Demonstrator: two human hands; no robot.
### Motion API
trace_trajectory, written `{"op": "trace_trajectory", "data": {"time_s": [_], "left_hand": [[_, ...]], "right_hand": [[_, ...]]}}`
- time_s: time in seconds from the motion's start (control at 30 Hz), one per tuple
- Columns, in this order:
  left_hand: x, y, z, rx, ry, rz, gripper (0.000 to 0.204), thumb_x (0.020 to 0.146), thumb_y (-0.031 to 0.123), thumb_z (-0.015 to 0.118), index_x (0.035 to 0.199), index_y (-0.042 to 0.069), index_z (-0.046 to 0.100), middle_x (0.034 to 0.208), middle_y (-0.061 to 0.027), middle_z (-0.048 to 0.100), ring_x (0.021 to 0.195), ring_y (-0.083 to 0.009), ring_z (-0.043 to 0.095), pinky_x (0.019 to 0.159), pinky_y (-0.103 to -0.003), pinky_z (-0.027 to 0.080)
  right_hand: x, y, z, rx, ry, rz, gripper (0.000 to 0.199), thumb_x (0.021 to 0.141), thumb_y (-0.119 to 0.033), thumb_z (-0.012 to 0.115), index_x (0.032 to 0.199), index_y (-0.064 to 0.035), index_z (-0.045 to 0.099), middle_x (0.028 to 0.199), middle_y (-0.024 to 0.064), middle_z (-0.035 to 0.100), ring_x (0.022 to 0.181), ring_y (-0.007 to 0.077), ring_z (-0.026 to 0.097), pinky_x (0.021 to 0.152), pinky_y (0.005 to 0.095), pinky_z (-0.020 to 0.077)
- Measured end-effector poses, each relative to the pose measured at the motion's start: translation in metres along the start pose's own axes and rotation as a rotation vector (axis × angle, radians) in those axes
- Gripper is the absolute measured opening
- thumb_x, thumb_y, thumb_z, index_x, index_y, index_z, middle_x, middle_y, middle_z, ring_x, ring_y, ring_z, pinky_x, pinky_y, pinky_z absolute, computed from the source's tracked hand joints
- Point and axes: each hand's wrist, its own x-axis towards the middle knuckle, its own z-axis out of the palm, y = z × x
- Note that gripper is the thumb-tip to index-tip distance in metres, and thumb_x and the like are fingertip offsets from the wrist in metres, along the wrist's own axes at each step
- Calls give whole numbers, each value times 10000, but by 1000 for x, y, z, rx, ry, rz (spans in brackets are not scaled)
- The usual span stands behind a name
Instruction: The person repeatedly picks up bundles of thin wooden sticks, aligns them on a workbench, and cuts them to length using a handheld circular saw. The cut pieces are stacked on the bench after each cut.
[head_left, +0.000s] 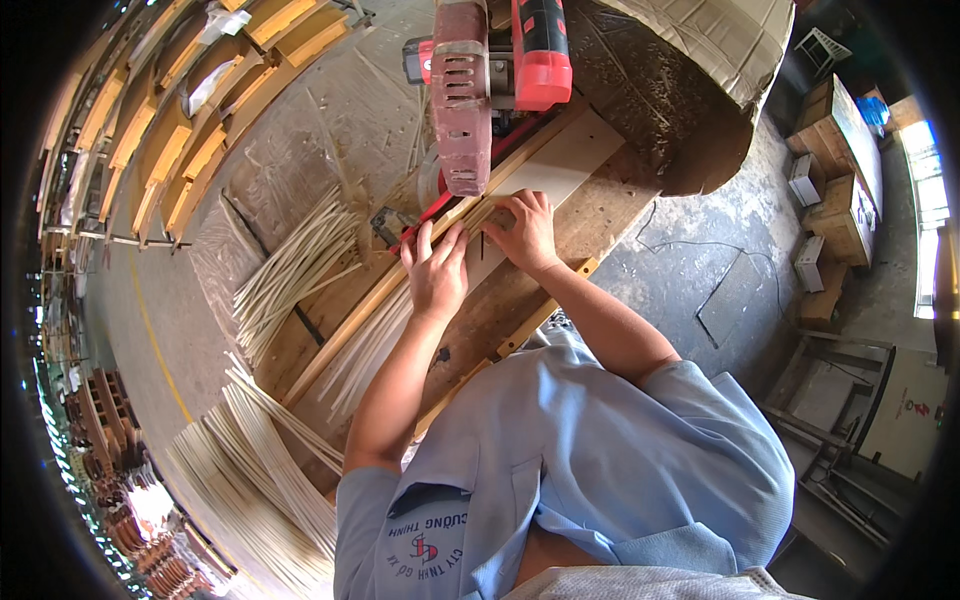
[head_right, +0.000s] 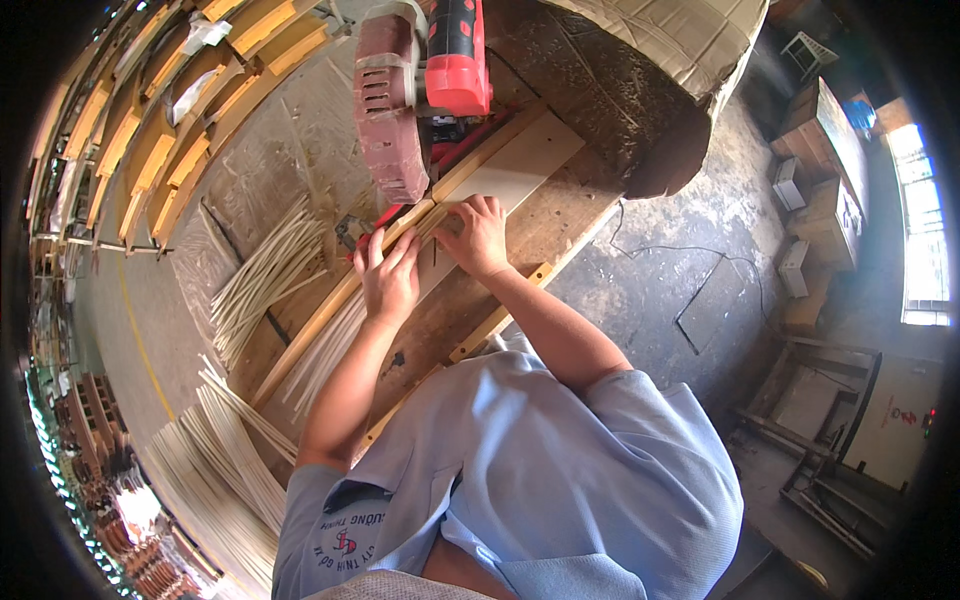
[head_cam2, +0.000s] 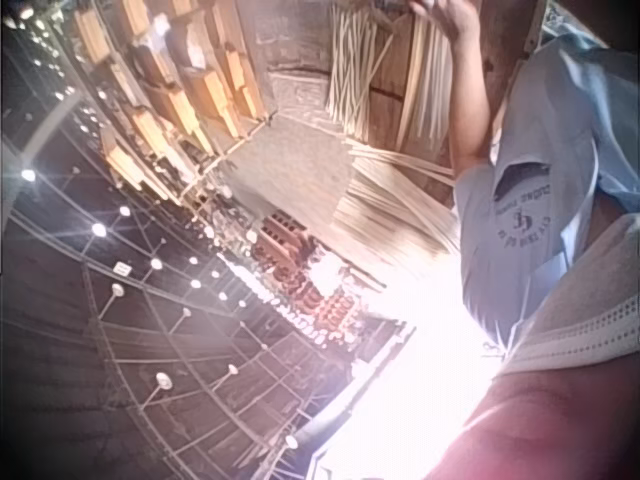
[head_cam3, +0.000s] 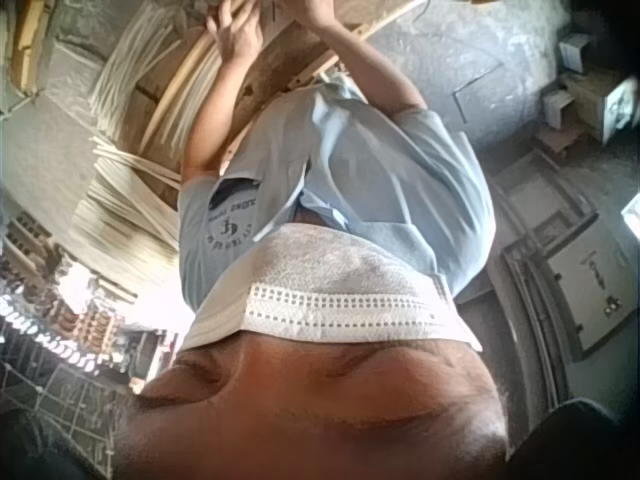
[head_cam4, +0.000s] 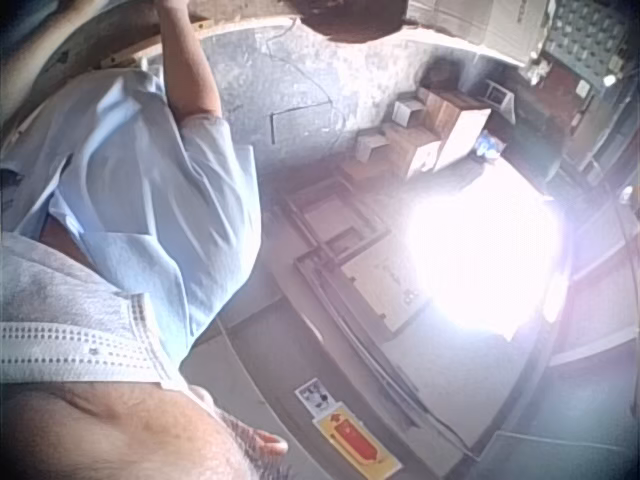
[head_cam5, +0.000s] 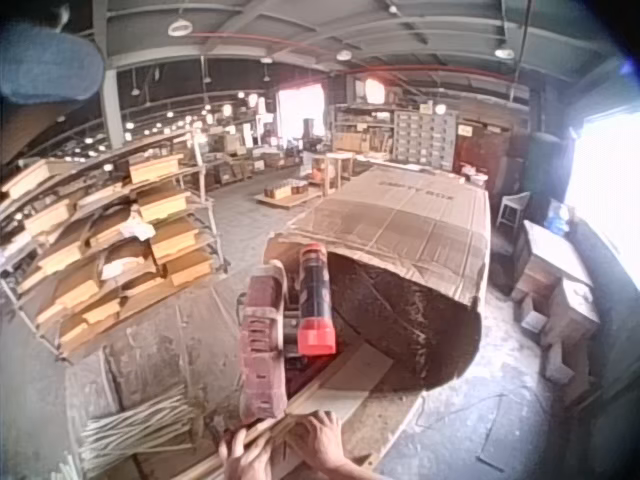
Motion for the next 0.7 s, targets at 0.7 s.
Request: {"op": "trace_trajectory", "data": {"time_s": [0.7], "left_hand": [[1,1,-4,-24,-50,-36,389,880,68,653,1262,97,719,1435,14,636,1392,-375,441,1133,-626,317]], "right_hand": [[0,-6,1,-13,13,33,384,750,-326,840,1059,-114,753,1111,81,641,1163,334,536,1022,477,415]]}}
